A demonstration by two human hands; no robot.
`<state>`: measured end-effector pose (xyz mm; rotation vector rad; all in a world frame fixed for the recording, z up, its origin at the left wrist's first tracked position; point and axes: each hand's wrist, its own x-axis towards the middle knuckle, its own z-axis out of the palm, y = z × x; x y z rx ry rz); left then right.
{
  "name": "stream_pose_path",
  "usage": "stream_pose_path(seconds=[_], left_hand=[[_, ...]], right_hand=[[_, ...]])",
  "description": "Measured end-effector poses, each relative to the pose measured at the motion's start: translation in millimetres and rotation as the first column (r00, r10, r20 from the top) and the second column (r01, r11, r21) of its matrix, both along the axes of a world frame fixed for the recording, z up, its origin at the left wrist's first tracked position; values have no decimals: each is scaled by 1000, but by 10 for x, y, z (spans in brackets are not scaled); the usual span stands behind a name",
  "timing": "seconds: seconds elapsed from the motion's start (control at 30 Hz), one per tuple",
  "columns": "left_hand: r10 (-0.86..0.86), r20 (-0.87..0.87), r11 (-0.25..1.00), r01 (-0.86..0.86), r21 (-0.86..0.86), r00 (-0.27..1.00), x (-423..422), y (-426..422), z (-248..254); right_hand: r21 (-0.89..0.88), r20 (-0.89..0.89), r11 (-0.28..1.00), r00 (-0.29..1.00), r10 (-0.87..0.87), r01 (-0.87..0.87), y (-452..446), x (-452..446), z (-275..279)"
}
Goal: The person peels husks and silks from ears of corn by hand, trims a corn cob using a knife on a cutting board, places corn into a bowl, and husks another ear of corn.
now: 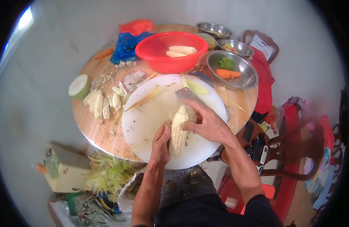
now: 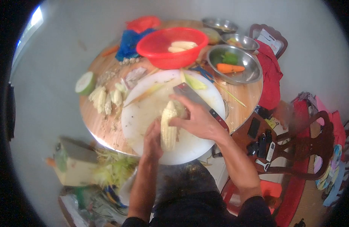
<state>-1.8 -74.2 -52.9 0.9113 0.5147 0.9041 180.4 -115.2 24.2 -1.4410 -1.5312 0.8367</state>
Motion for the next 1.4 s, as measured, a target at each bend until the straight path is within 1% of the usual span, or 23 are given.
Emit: stream_pose_path(seconds=[0.03,0.1,0.23,0.3,0.43,0.5,0.53,0.6,0.63,0.7,0.73,0.8,0.93,0.97,1.0,1.07,1.13,1.17,1.2,1.27,1.3,1.37,1.4], left_hand=[[0,-2,1000,0,1,1000,-7,9,-4],[-64,46,998,64,4,997,-32,32,-20],[-136,8,990,136,-35,991,-45,33,39],[-231,39,973,232,-16,972,-38,42,53],[-290,104,956,292,-13,951,-27,87,-29],[-299,129,953,302,-2,945,-35,108,-56],[-296,128,954,298,-3,947,-43,100,-50],[-196,74,978,201,-55,978,-28,52,12],[-196,73,978,201,-57,978,8,51,7],[41,103,985,-23,-172,994,85,64,-13],[39,103,985,-21,-171,994,85,72,-24],[10,56,984,0,-177,998,54,88,-52],[2,88,972,19,-236,996,40,111,-51],[-23,112,974,47,-222,994,19,113,-32],[-47,133,975,75,-210,990,5,108,-28],[-48,107,976,70,-208,993,0,95,-53],[-50,80,976,66,-206,996,-4,85,-42],[-54,69,980,66,-187,996,-8,73,8],[-56,59,984,66,-166,997,-6,70,43],[-22,48,983,30,-181,999,34,72,56],[10,37,982,-2,-190,999,44,64,52],[16,46,985,-8,-174,999,41,84,-24],[25,56,988,-17,-153,998,38,98,-48]], right_hand=[[1,-2,1000,1000,0,0,11,16,27],[-20,253,997,965,74,-72,25,66,69],[4,264,993,958,113,-119,-20,194,125],[56,283,983,947,153,-176,-31,295,95],[9,331,980,926,184,-197,-56,364,111],[276,505,923,858,97,-267,-75,339,-16],[276,505,922,857,101,-271,-110,290,-46],[449,563,835,826,11,-317,-223,131,-94],[448,562,836,827,12,-317,-306,54,-132],[287,605,879,783,141,-380,-460,-82,-204],[288,605,880,784,139,-378,-481,-120,-224],[368,508,863,852,126,-347,-497,-176,-263],[484,489,808,869,69,-336,-361,-36,-206],[300,244,945,968,56,-131,-360,-25,-220],[43,-5,999,999,-32,32,-354,-10,-246],[-27,21,998,999,-50,50,-253,53,-334],[-71,-148,981,971,-187,178,-165,34,-374],[-113,-101,987,987,-126,114,-153,60,-345],[-119,-103,987,987,-125,112,-146,31,-306],[-115,188,993,982,-1,23,-134,-61,-209],[-120,186,992,983,-2,25,-130,-57,-216],[2,567,995,820,82,-101,-115,-46,-221],[2,568,995,819,83,-102,-123,-51,-190]])
